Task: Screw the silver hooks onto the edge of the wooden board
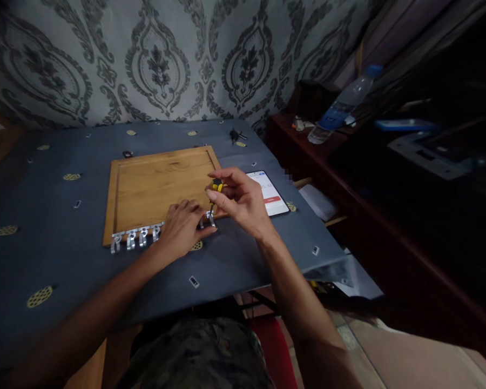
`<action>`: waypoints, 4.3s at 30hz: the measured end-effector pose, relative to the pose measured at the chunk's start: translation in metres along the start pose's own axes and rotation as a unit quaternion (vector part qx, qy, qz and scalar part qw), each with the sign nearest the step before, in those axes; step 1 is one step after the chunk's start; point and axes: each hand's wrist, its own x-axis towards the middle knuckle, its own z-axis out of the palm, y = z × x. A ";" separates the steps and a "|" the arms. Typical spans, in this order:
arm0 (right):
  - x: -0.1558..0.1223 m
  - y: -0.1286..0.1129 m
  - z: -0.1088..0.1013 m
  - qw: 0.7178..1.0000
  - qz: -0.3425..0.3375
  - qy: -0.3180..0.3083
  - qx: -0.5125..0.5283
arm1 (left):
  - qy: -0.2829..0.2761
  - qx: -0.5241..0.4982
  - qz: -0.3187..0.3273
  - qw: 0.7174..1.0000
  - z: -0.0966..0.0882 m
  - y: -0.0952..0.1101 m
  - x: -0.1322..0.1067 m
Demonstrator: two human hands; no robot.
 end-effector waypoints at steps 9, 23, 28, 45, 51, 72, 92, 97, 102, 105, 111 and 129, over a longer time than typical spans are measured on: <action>0.000 -0.001 0.002 0.999 0.009 0.034 0.008 | 0.016 -0.002 0.002 1.000 0.004 -0.001 0.000; 0.000 0.009 0.014 0.986 -0.066 0.108 -0.108 | 0.013 -0.008 0.007 1.000 0.005 -0.001 0.000; 0.000 0.003 0.019 0.954 -0.134 0.249 -0.103 | 0.007 -0.010 0.010 1.000 0.004 -0.002 -0.001; -0.004 0.018 0.011 0.969 -0.085 0.209 -0.105 | 0.006 -0.013 0.007 1.000 0.004 -0.001 0.000; -0.005 0.019 0.013 0.972 -0.072 0.198 -0.105 | 0.007 -0.011 0.005 1.000 0.004 -0.001 0.000; -0.002 0.007 0.007 0.997 -0.004 0.073 -0.031 | 0.015 -0.022 0.013 1.000 0.008 -0.003 -0.001; -0.007 0.000 -0.003 0.998 -0.005 0.009 -0.060 | 0.021 -0.025 0.005 0.999 0.006 -0.002 -0.001; -0.005 0.001 0.001 0.997 -0.014 0.055 -0.053 | 0.025 -0.017 0.008 0.999 0.007 -0.002 -0.002; -0.005 -0.003 0.001 0.998 -0.006 0.042 -0.039 | 0.027 -0.015 0.009 0.999 0.007 -0.002 -0.002; -0.007 -0.006 -0.006 0.998 -0.011 0.003 -0.059 | 0.026 -0.018 0.008 0.999 0.007 -0.002 -0.002; -0.007 0.002 -0.001 0.995 -0.025 0.060 -0.070 | 0.022 -0.018 0.014 1.000 0.007 -0.003 -0.002; -0.013 0.006 0.006 0.970 -0.117 0.186 -0.108 | 0.018 -0.012 0.018 1.000 0.007 -0.003 -0.002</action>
